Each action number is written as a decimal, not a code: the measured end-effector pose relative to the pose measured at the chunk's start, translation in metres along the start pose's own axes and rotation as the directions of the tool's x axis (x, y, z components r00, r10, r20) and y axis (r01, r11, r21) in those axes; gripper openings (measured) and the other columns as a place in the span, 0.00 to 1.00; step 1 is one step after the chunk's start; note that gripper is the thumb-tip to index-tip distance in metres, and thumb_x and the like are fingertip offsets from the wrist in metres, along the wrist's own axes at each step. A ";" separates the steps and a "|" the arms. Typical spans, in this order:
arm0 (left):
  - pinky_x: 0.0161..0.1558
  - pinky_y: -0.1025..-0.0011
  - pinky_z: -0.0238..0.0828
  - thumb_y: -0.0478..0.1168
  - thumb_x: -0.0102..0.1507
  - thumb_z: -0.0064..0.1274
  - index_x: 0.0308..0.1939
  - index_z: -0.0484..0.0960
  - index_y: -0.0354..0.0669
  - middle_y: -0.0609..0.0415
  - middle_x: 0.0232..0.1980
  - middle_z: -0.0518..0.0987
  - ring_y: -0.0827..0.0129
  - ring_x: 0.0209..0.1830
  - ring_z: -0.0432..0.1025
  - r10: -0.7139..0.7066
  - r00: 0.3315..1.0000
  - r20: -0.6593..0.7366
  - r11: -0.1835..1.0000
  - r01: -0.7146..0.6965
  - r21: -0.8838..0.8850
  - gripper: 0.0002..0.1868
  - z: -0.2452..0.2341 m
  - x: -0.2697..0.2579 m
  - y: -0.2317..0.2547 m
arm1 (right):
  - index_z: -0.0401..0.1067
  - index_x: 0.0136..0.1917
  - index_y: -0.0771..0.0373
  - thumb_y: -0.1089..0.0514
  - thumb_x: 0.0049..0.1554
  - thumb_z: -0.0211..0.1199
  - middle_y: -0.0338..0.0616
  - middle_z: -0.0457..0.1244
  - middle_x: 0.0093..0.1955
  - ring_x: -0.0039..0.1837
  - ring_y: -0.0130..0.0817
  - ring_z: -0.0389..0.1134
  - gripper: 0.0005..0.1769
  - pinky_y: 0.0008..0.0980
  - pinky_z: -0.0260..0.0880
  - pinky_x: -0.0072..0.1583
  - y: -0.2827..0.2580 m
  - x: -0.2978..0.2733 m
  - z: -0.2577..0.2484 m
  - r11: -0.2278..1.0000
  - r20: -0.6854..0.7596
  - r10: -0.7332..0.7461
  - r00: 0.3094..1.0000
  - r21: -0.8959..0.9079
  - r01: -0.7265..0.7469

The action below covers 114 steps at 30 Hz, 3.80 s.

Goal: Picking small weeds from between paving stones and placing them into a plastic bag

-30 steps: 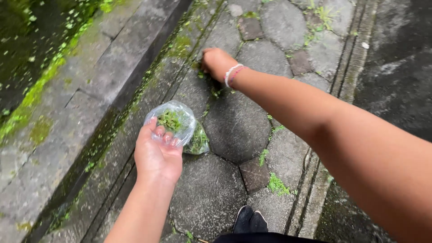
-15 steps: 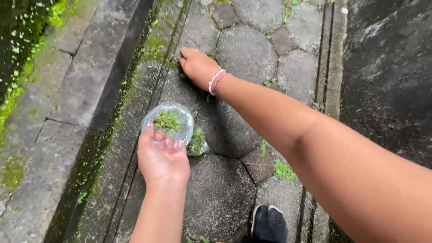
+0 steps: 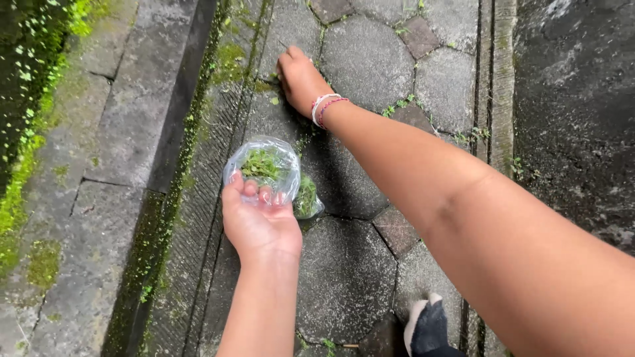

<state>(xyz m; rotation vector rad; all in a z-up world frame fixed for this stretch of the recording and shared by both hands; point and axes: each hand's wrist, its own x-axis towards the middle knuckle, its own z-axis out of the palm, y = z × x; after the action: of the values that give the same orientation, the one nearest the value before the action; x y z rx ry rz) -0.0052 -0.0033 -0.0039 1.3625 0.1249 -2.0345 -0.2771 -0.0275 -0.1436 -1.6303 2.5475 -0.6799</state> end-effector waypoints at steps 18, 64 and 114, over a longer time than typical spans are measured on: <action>0.29 0.81 0.55 0.43 0.65 0.51 0.34 0.65 0.52 0.72 0.24 0.60 0.80 0.22 0.55 -0.038 0.984 0.174 0.995 0.021 0.098 0.10 -0.021 -0.002 0.006 | 0.76 0.42 0.53 0.60 0.54 0.67 0.39 0.65 0.50 0.57 0.44 0.67 0.02 0.42 0.67 0.62 -0.187 -0.131 -0.123 0.895 -0.003 0.036 0.999 0.446 -0.031; 0.25 0.82 0.45 0.41 0.62 0.50 0.34 0.68 0.56 0.70 0.22 0.59 0.82 0.18 0.50 -0.118 0.979 0.165 0.947 0.061 0.315 0.06 0.009 0.015 0.018 | 0.68 0.71 0.47 0.49 0.63 0.54 0.43 0.60 0.76 0.78 0.48 0.57 0.23 0.54 0.49 0.74 0.066 -0.220 -0.076 0.769 -0.304 0.592 0.746 -0.065 -0.636; 0.67 0.45 0.75 0.38 0.62 0.46 0.63 0.74 0.41 0.42 0.65 0.80 0.50 0.66 0.78 -0.272 0.908 0.319 0.903 0.126 0.411 0.24 0.031 -0.038 -0.007 | 0.61 0.46 0.61 0.65 0.64 0.49 0.46 0.61 0.39 0.39 0.37 0.61 0.04 0.37 0.60 0.39 0.108 -0.184 -0.083 0.728 -0.452 0.667 0.593 0.223 -0.649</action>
<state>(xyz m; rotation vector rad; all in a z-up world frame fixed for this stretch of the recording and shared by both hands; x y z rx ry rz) -0.0246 0.0068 0.0402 1.1920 -0.3308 -2.5574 -0.3092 0.1990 -0.1460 -0.3669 3.1307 -1.1434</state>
